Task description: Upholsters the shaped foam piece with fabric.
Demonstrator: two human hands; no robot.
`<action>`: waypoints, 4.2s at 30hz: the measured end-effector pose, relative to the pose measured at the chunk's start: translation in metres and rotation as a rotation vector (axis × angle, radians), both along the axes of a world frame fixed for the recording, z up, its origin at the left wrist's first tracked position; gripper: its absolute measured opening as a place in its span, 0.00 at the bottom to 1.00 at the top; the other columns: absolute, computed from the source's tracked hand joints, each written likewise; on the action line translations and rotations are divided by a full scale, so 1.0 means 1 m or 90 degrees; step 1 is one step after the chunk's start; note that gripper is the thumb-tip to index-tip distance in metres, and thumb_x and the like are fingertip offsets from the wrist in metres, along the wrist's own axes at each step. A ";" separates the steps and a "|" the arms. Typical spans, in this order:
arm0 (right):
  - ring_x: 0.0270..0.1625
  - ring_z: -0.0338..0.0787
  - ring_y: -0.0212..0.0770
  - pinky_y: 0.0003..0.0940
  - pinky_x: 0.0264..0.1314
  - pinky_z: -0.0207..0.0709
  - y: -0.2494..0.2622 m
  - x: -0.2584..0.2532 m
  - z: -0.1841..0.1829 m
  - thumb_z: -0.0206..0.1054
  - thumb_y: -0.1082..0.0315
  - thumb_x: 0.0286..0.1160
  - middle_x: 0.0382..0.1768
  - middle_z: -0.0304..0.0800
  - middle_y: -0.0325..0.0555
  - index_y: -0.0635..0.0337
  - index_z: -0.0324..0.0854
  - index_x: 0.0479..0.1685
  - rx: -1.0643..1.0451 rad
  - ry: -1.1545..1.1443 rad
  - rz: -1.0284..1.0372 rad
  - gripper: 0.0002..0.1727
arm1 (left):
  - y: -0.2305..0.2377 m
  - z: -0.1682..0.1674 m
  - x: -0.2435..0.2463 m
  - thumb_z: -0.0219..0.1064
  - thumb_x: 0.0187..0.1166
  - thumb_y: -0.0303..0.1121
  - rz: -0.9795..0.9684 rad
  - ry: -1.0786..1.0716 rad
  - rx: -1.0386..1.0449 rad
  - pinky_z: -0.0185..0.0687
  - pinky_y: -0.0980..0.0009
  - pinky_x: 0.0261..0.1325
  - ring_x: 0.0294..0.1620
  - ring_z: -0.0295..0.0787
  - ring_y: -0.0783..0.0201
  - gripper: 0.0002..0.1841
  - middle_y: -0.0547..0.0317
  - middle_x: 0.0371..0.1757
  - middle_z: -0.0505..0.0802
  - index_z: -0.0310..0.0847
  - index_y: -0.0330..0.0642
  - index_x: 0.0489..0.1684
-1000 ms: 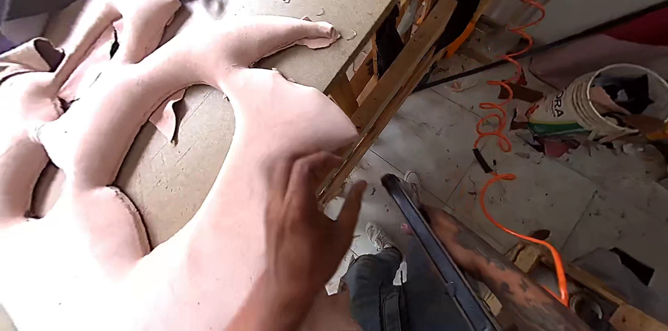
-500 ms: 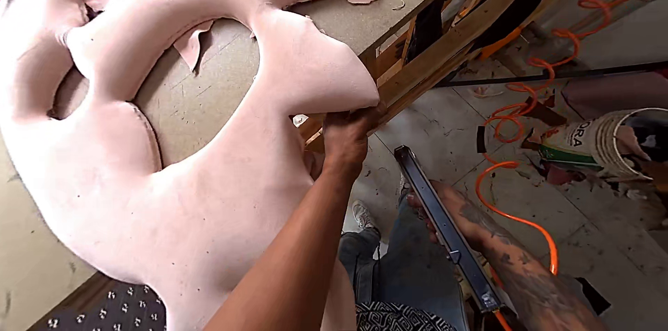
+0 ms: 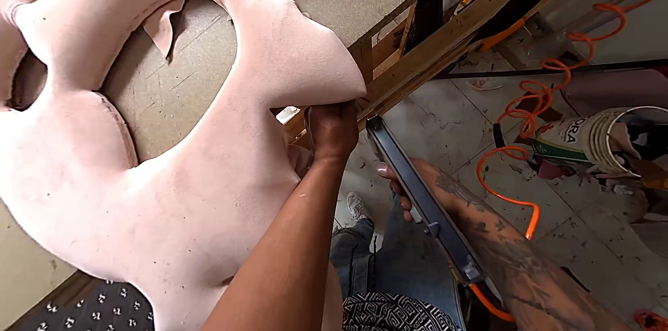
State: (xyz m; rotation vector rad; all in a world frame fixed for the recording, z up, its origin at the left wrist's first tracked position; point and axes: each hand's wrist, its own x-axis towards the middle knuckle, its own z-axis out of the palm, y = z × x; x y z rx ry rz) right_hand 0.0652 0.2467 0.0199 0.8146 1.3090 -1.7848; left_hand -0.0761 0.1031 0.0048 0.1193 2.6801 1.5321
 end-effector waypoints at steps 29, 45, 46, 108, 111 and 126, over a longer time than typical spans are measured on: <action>0.20 0.87 0.39 0.39 0.21 0.89 0.011 -0.070 0.021 0.51 0.43 0.92 0.26 0.81 0.44 0.59 0.79 0.51 -0.104 0.019 0.073 0.26 | -0.025 -0.024 -0.035 0.61 0.86 0.26 -0.127 -0.090 0.214 0.93 0.53 0.66 0.53 0.98 0.55 0.11 0.51 0.52 0.98 0.88 0.35 0.56; 0.19 0.86 0.38 0.38 0.20 0.88 0.008 -0.070 0.020 0.50 0.42 0.91 0.26 0.81 0.43 0.59 0.79 0.54 -0.066 0.023 0.072 0.27 | -0.024 -0.013 -0.031 0.63 0.86 0.38 -0.025 -0.038 -0.028 0.88 0.54 0.67 0.55 0.95 0.69 0.11 0.65 0.48 0.99 0.93 0.49 0.45; 0.20 0.86 0.38 0.38 0.21 0.88 0.008 -0.071 0.019 0.50 0.42 0.91 0.27 0.81 0.44 0.59 0.79 0.55 -0.065 0.026 0.075 0.27 | -0.024 -0.015 -0.032 0.63 0.86 0.39 -0.029 -0.041 -0.025 0.88 0.54 0.67 0.55 0.96 0.69 0.11 0.66 0.49 0.99 0.94 0.50 0.46; 0.16 0.83 0.39 0.41 0.19 0.86 -0.103 -0.034 0.007 0.56 0.41 0.88 0.22 0.79 0.44 0.59 0.80 0.48 -0.096 0.003 -0.195 0.27 | -0.065 0.139 -0.068 0.74 0.68 0.58 -0.478 0.242 -0.760 0.82 0.38 0.34 0.47 0.91 0.32 0.35 0.33 0.82 0.76 0.73 0.67 0.79; 0.17 0.84 0.38 0.41 0.18 0.86 -0.103 -0.034 -0.003 0.58 0.40 0.86 0.22 0.79 0.43 0.58 0.80 0.47 -0.171 0.012 -0.222 0.27 | -0.064 0.139 -0.069 0.73 0.69 0.58 -0.476 0.232 -0.763 0.82 0.37 0.35 0.48 0.91 0.32 0.34 0.33 0.82 0.76 0.73 0.68 0.78; 0.19 0.85 0.41 0.42 0.21 0.86 -0.097 -0.023 -0.007 0.54 0.39 0.88 0.24 0.82 0.46 0.58 0.80 0.52 -0.051 -0.020 -0.180 0.28 | -0.065 0.135 -0.067 0.71 0.70 0.58 -0.472 0.262 -0.776 0.79 0.42 0.28 0.39 0.92 0.34 0.32 0.30 0.82 0.75 0.75 0.66 0.76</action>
